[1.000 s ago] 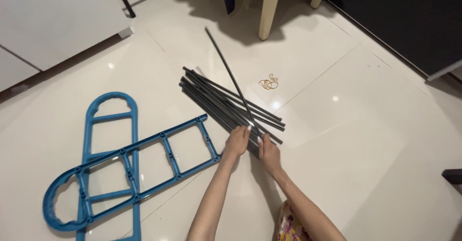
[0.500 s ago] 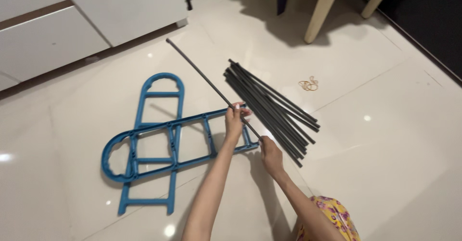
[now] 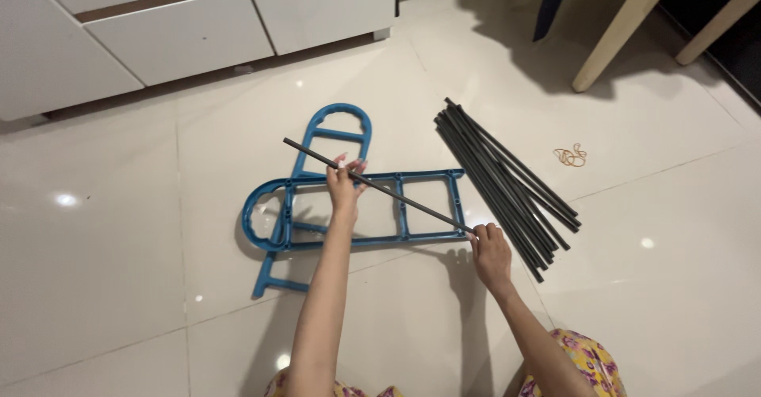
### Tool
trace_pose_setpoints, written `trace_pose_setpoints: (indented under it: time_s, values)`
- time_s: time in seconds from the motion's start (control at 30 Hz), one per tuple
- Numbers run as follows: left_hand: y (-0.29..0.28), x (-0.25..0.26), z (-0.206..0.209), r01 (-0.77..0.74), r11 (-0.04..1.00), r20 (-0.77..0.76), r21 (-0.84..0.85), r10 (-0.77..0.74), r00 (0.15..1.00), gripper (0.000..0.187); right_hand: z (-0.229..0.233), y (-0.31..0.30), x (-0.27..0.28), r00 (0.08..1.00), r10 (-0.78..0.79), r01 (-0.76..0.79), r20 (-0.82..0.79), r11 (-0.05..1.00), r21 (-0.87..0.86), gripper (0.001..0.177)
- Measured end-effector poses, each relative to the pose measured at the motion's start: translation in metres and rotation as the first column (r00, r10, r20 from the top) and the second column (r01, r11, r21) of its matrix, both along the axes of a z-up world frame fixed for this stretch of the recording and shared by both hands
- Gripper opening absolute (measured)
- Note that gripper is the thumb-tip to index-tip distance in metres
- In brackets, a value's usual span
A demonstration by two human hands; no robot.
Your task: The person assembles a blue plastic rack by inserting black metal rods into the frame slots. They align the two side frames, insert multiple rods one by one, and then lift the assembled structure to check the fit.
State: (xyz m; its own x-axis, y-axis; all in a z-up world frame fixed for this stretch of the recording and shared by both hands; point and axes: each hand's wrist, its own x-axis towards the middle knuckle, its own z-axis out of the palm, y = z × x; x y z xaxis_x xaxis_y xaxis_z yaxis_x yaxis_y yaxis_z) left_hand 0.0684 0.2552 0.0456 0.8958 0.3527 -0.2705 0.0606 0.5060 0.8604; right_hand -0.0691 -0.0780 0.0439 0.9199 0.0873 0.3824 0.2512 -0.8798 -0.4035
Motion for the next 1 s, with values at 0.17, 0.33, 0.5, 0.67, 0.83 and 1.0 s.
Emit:
trace_pose_setpoints:
  time_s: [0.17, 0.33, 0.5, 0.67, 0.83, 1.0]
  values:
    - [0.029, -0.025, 0.022, -0.029, 0.999, 0.023, 0.044, 0.028, 0.999, 0.030, -0.002, 0.018, 0.004, 0.998, 0.069, -0.069, 0.004, 0.992, -0.107, 0.015]
    - [0.032, -0.038, 0.020, -0.044, 0.999, 0.017, 0.027, 0.044, 0.999, 0.030, 0.010, 0.053, 0.015, 0.990, 0.135, -0.133, 0.035, 0.990, -0.056, 0.012]
    - [0.038, -0.044, -0.015, 0.036, 0.999, -0.025, -0.017, -0.036, 0.999, 0.031, 0.036, 0.074, 0.021, 0.982, 0.132, -0.134, -0.136, 0.991, -0.006, 0.027]
    - [0.034, -0.061, -0.066, 0.287, 0.744, -0.228, 0.604, -0.184, 0.956, 0.039, 0.036, 0.078, 0.021, 0.989, 0.145, -0.145, -0.023, 0.989, -0.016, 0.021]
    - [0.018, -0.110, -0.083, 0.515, 0.041, -0.494, 0.856, -0.228, 0.839, 0.029, 0.017, 0.072, 0.026, 0.995, 0.097, -0.088, -0.026, 0.968, 0.236, 0.016]
    - [0.007, -0.133, -0.072, 0.436, -0.302, -0.497, 0.848, -0.164, 0.852, 0.036, 0.002, 0.057, 0.033, 0.992, 0.037, 0.025, -0.122, 0.882, 0.470, 0.017]
